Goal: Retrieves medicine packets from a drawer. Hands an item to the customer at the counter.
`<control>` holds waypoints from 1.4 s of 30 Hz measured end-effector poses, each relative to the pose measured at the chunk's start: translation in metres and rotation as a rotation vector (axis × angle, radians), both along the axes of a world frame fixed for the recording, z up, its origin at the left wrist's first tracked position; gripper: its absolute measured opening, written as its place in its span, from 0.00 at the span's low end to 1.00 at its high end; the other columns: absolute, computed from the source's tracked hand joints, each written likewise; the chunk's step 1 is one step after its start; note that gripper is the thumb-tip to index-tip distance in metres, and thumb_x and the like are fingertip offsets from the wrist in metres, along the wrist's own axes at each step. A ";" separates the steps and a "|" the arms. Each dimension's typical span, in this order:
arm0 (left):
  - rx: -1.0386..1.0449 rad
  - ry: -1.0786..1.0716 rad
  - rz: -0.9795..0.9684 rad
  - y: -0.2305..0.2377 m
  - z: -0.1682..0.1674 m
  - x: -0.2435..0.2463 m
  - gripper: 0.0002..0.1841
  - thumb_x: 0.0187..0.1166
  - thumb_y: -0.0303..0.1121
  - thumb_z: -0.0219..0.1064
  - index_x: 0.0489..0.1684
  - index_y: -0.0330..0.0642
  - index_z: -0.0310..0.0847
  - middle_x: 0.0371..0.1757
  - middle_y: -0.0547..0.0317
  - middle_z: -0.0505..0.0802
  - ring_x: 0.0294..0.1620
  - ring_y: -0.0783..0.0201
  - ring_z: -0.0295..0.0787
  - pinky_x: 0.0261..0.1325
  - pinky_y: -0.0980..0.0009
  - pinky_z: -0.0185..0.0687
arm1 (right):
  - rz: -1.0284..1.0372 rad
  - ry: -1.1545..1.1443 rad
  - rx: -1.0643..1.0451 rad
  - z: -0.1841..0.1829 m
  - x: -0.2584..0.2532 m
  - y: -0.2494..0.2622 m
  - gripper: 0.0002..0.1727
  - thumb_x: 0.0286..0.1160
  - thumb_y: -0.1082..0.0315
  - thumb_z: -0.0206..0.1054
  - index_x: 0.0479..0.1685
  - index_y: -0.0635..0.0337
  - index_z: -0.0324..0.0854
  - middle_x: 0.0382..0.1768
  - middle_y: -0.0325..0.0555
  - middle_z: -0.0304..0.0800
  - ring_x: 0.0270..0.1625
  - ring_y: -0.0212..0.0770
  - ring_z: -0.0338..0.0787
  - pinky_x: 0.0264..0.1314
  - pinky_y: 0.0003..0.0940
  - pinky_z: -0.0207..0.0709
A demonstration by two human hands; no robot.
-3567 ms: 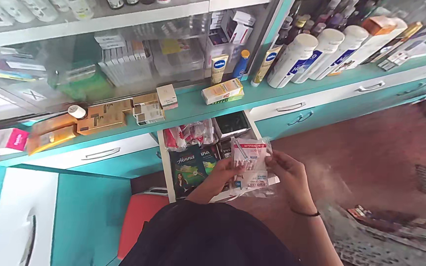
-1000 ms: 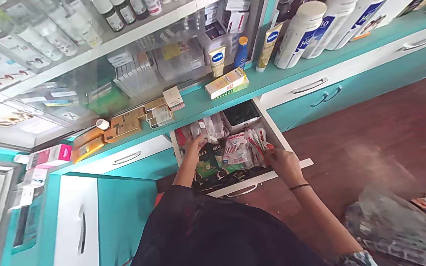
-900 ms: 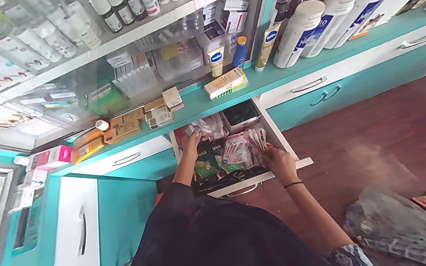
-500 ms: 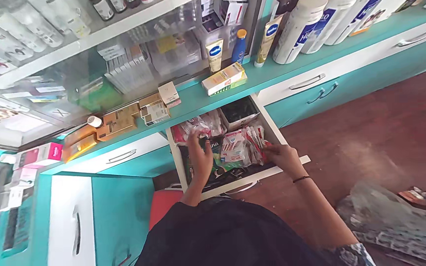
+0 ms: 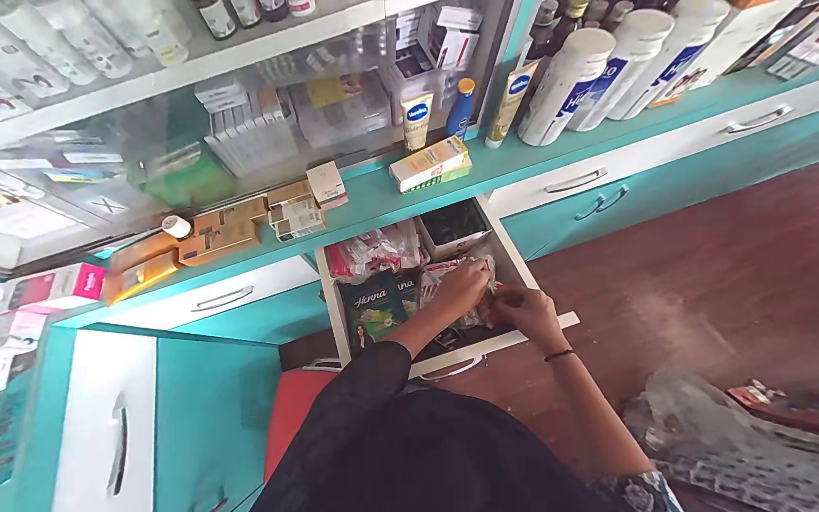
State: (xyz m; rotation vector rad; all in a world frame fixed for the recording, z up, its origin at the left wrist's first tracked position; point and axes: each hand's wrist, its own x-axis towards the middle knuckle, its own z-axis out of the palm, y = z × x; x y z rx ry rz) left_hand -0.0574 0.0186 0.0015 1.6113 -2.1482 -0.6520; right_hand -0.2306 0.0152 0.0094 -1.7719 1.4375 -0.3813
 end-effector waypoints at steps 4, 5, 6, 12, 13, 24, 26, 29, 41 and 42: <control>0.118 -0.084 0.032 0.011 0.031 0.001 0.12 0.83 0.28 0.65 0.52 0.26 0.87 0.68 0.38 0.85 0.72 0.41 0.81 0.72 0.47 0.79 | 0.025 -0.112 0.035 -0.005 -0.002 -0.001 0.14 0.73 0.72 0.74 0.54 0.71 0.88 0.44 0.59 0.94 0.45 0.48 0.92 0.57 0.52 0.83; 0.117 -0.105 0.026 0.011 0.033 0.002 0.11 0.82 0.27 0.66 0.51 0.26 0.87 0.67 0.38 0.86 0.71 0.41 0.82 0.70 0.47 0.80 | 0.026 -0.121 0.035 -0.006 -0.002 -0.002 0.13 0.74 0.72 0.73 0.53 0.71 0.88 0.44 0.59 0.93 0.45 0.47 0.92 0.57 0.52 0.82; 0.103 -0.131 0.010 0.011 0.032 0.004 0.10 0.82 0.27 0.66 0.50 0.27 0.87 0.66 0.39 0.86 0.69 0.41 0.83 0.67 0.46 0.82 | 0.024 -0.109 0.026 -0.007 -0.002 -0.002 0.13 0.75 0.72 0.73 0.53 0.70 0.89 0.44 0.59 0.94 0.45 0.48 0.92 0.57 0.53 0.82; 0.063 -0.067 -0.105 0.005 0.019 0.021 0.12 0.74 0.26 0.73 0.53 0.32 0.89 0.64 0.39 0.87 0.67 0.39 0.83 0.66 0.44 0.80 | 0.016 0.150 -0.118 -0.001 0.009 0.008 0.14 0.80 0.70 0.67 0.58 0.67 0.87 0.46 0.65 0.93 0.53 0.66 0.91 0.59 0.70 0.76; 0.071 -0.046 -0.087 0.006 0.016 0.021 0.12 0.75 0.26 0.73 0.54 0.33 0.89 0.65 0.38 0.86 0.68 0.39 0.82 0.67 0.44 0.79 | 0.024 0.185 -0.138 0.000 0.011 0.011 0.13 0.80 0.71 0.66 0.56 0.65 0.89 0.48 0.66 0.93 0.55 0.68 0.91 0.59 0.71 0.75; 0.132 0.199 0.278 0.023 0.013 0.023 0.17 0.78 0.20 0.66 0.65 0.29 0.79 0.74 0.33 0.79 0.70 0.37 0.82 0.70 0.46 0.80 | 0.054 0.411 -0.231 0.011 0.034 0.016 0.12 0.79 0.69 0.67 0.50 0.69 0.90 0.62 0.73 0.83 0.66 0.73 0.83 0.57 0.69 0.78; 0.116 0.205 0.275 0.024 0.010 0.026 0.17 0.78 0.20 0.66 0.64 0.30 0.81 0.72 0.34 0.81 0.67 0.39 0.84 0.69 0.47 0.81 | 0.100 0.332 -0.284 0.007 0.037 0.010 0.14 0.77 0.74 0.68 0.58 0.69 0.87 0.62 0.73 0.83 0.66 0.72 0.83 0.59 0.69 0.79; 0.124 0.155 0.228 0.021 0.006 0.027 0.18 0.76 0.18 0.67 0.65 0.29 0.82 0.72 0.35 0.82 0.71 0.39 0.81 0.74 0.47 0.77 | 0.179 0.295 -0.315 -0.006 0.041 -0.002 0.20 0.79 0.67 0.71 0.68 0.62 0.85 0.65 0.70 0.83 0.69 0.73 0.81 0.63 0.69 0.76; 0.017 0.242 0.211 0.023 -0.002 0.030 0.11 0.83 0.29 0.67 0.57 0.33 0.84 0.65 0.38 0.86 0.67 0.40 0.84 0.69 0.44 0.81 | 0.314 0.028 0.026 -0.005 -0.007 -0.030 0.30 0.68 0.76 0.77 0.74 0.58 0.78 0.53 0.65 0.91 0.53 0.61 0.91 0.60 0.65 0.79; 0.025 0.257 0.228 0.023 0.000 0.029 0.12 0.85 0.31 0.66 0.59 0.33 0.82 0.65 0.37 0.86 0.65 0.40 0.85 0.68 0.44 0.81 | 0.318 0.029 0.031 -0.005 -0.009 -0.029 0.30 0.67 0.77 0.76 0.74 0.59 0.79 0.52 0.65 0.91 0.53 0.61 0.90 0.61 0.64 0.78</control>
